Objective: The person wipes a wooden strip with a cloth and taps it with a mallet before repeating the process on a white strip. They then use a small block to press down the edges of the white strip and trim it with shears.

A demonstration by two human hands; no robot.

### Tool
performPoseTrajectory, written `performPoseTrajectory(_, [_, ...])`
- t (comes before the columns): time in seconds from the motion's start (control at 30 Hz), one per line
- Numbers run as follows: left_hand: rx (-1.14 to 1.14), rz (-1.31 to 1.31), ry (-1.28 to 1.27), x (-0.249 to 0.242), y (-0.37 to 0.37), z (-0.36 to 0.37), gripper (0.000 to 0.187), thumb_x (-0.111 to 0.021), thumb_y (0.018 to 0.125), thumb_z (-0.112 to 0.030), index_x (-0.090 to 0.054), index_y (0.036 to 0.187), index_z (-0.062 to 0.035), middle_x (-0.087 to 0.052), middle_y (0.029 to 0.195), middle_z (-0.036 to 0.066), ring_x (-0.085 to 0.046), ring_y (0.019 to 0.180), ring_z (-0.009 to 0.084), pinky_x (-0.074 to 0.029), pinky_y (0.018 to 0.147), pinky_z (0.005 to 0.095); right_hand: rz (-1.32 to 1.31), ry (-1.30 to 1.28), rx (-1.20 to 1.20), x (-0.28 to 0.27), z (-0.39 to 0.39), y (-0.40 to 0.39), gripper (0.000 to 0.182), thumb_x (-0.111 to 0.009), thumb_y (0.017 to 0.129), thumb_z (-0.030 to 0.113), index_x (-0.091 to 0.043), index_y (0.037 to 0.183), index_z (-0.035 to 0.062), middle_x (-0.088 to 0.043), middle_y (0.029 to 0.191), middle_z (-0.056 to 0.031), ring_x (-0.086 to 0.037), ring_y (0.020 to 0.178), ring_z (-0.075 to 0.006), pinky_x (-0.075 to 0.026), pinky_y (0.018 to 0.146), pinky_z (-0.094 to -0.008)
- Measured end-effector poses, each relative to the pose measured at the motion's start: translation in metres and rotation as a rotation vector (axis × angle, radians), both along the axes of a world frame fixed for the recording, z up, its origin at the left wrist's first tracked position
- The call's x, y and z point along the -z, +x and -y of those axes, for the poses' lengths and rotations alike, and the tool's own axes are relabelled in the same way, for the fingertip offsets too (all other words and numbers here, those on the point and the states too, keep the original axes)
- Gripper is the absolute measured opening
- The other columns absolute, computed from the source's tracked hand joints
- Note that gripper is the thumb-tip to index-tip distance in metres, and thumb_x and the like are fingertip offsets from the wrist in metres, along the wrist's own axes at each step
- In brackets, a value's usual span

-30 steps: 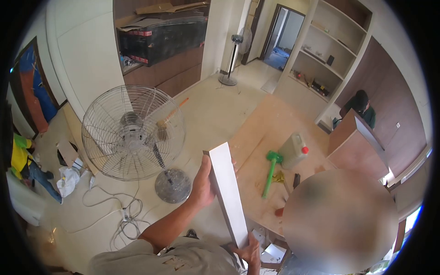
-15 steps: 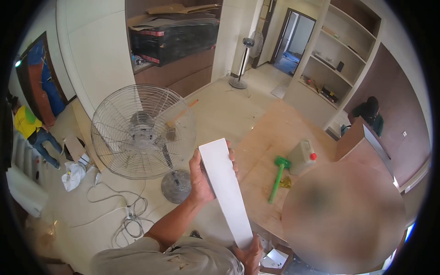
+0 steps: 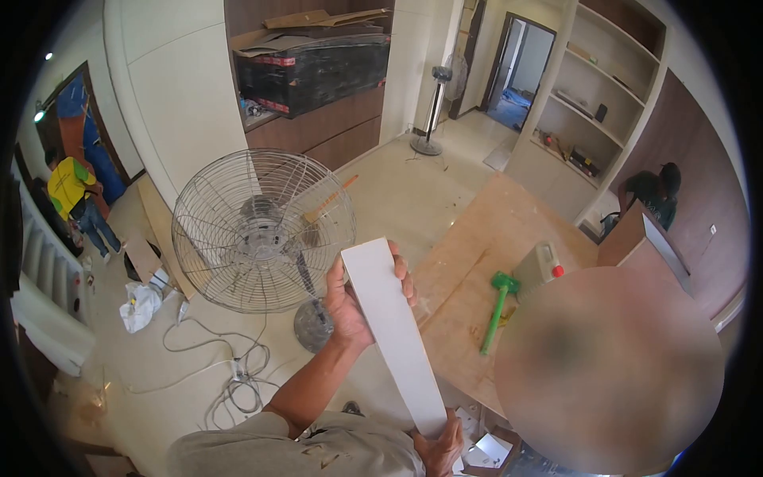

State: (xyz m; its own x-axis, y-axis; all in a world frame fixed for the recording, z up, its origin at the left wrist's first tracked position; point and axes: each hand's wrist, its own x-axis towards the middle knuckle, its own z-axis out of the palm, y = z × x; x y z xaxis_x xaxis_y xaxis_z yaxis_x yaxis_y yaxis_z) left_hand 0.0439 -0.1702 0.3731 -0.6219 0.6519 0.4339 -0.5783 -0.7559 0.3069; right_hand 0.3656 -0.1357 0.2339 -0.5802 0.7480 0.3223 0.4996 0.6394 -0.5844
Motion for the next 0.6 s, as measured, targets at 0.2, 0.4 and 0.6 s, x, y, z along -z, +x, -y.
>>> performPoseTrajectory(0.2, [-0.012,0.031,-0.011,0.007,-0.001,-0.001,0.081,-0.033,0.107,-0.075,-0.051,0.141,-0.0042,-0.063,0.107,0.009,-0.063,0.09,0.025,-0.05,0.081,0.0428,0.061,-0.093,-0.04,-0.006,0.006,0.005,0.087,-0.095,0.066,0.03,-0.058,0.142,0.0075,-0.068,0.113,-0.0236,-0.067,0.103,-0.0471,-0.056,0.087,-0.0557])
performPoseTrajectory(0.4, [-0.069,-0.034,-0.035,0.005,-0.001,0.005,0.079,-0.034,0.107,-0.074,-0.05,0.142,-0.0041,-0.062,0.107,0.009,-0.063,0.09,0.025,-0.05,0.081,0.0427,-0.056,-0.061,-0.097,-0.006,0.008,-0.003,0.085,-0.092,0.059,0.017,-0.058,0.136,0.0044,-0.068,0.104,-0.0211,-0.069,0.09,-0.0457,-0.058,0.079,-0.0517])
performPoseTrajectory(0.6, [-0.031,0.028,-0.033,0.0,0.002,0.004,0.085,-0.033,0.105,-0.078,-0.049,0.143,-0.0042,-0.061,0.109,0.009,-0.063,0.09,0.025,-0.05,0.082,0.0437,-0.031,-0.055,-0.062,-0.008,0.002,-0.007,0.083,-0.09,0.059,0.016,-0.059,0.135,0.0045,-0.067,0.102,-0.0206,-0.069,0.091,-0.045,-0.057,0.079,-0.0514])
